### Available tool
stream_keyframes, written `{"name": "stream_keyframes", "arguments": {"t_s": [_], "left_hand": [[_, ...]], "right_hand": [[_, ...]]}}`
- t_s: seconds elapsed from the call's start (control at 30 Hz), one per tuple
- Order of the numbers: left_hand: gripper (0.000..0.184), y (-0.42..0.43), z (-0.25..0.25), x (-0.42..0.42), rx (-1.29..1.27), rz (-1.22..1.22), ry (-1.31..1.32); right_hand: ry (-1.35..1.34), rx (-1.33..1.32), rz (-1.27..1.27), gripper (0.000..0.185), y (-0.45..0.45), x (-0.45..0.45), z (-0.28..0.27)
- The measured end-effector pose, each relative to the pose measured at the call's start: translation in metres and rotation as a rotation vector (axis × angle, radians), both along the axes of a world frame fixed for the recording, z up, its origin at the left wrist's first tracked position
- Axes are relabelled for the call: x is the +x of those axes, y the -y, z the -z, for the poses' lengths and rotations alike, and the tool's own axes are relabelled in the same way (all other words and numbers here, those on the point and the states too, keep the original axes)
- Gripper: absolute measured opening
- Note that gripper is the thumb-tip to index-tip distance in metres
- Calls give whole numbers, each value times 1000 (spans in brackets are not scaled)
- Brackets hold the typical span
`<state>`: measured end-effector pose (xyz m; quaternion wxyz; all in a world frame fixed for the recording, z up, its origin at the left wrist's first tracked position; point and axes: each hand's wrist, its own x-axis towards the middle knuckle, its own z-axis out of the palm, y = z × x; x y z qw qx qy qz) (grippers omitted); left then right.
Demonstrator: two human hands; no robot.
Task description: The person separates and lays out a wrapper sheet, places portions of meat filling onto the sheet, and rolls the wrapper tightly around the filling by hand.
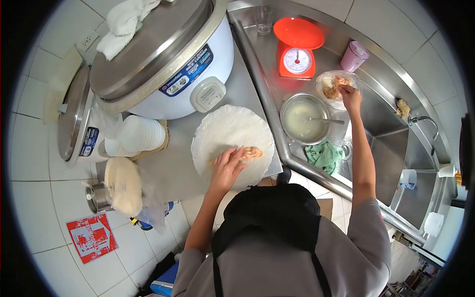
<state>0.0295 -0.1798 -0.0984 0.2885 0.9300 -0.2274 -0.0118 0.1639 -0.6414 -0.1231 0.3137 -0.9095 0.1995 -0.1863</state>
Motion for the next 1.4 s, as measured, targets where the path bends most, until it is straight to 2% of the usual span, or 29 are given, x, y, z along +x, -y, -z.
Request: {"name": "stream_keyframes", "arguments": {"t_s": [0.07,0.1,0.13,0.23,0.27,0.4,0.5,0.53,0.63,0.67,0.77,0.9,0.97,1.03,1.1,1.17,1.27,1.37,1.4], "left_hand": [[48,2,-5,-2,10,-1,-4],[48,3,-7,-4,15,-2,-8],[48,4,-8,-5,10,-10,-11],[47,5,-9,-7,3,-32,-9],[47,5,-9,-7,4,-36,-2],[44,9,-8,-9,-29,-41,61],[44,11,-11,-9,-12,-48,60],[45,11,-10,-9,-16,-54,45],[47,9,-8,-9,-21,-71,4],[47,8,-7,-9,-19,-76,-6],[48,8,-7,-6,-2,-87,-10],[48,9,-11,-7,11,-112,-52],[47,8,-10,-9,-4,-133,-20],[47,8,-10,-11,1,-140,16],[47,10,-12,-14,29,-119,53],[48,14,-11,-18,45,-101,61],[48,15,-9,-20,43,-115,61],[50,13,-8,-27,63,-149,74],[50,10,-8,-30,80,-153,80]], "right_hand": [[120,29,-103,20,22,25,46],[179,42,-155,19,21,30,49],[126,116,-190,19,21,30,52],[175,-227,-306,24,12,37,60],[99,-262,-314,30,10,31,64],[-97,-323,-317,32,7,32,56],[-233,-70,-293,41,31,49,53],[-142,223,-205,40,37,49,53],[57,763,-140,35,44,39,35],[76,692,-157,33,45,36,26],[7,250,-227,36,34,27,-19],[146,276,-282,36,27,45,-31],[225,201,-275,36,5,53,-60],[372,-54,-350,35,-24,73,-94],[281,-136,-363,36,-46,113,-105],[379,-196,-413,37,-57,160,-91],[260,-115,-352,38,-71,199,-79],[95,174,-417,41,-67,218,-68],[116,90,-393,40,-67,221,-68]]}}
